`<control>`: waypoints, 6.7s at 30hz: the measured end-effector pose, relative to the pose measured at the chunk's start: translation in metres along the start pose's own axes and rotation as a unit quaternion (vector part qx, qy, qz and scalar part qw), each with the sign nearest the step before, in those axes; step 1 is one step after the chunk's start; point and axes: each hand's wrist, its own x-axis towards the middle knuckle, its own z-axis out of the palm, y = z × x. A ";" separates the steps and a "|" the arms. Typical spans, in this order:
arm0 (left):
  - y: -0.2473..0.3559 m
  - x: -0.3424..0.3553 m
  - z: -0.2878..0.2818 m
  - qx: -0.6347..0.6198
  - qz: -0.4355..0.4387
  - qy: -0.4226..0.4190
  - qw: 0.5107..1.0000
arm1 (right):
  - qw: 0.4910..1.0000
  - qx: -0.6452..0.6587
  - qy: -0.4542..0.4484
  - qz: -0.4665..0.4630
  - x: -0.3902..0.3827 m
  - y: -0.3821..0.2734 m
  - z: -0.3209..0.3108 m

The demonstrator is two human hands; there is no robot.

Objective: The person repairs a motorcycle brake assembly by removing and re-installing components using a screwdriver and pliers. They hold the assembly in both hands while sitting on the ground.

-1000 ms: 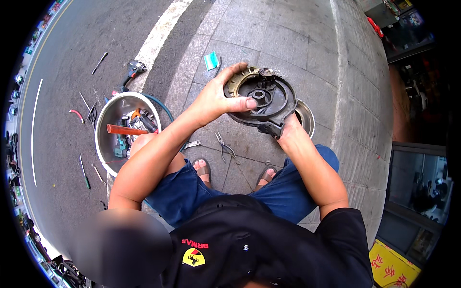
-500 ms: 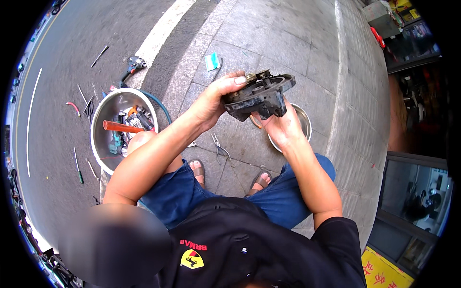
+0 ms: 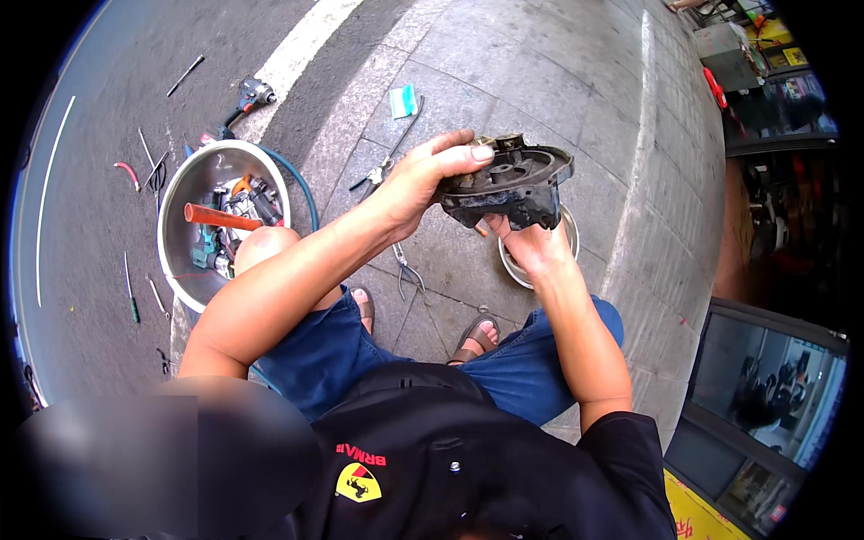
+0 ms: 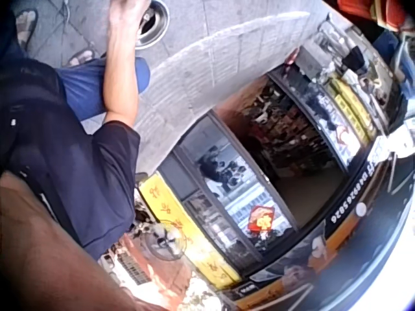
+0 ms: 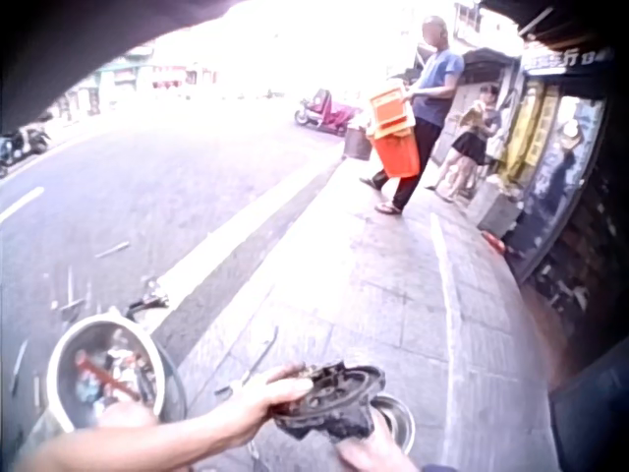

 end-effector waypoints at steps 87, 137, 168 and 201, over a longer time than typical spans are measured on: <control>-0.257 -0.092 -0.239 0.415 0.048 0.095 0.903 | 0.689 -0.632 0.353 0.019 0.147 0.192 -0.191; -0.225 -0.106 -0.225 0.428 0.090 0.166 0.884 | 0.974 -0.039 0.072 0.210 0.044 0.227 -0.061; -0.258 -0.113 -0.234 0.451 0.095 0.145 0.876 | 0.902 -0.361 0.209 0.114 0.032 0.281 -0.071; -0.264 -0.118 -0.255 0.463 0.098 0.105 0.874 | 0.734 -0.674 0.035 0.075 0.026 0.290 -0.072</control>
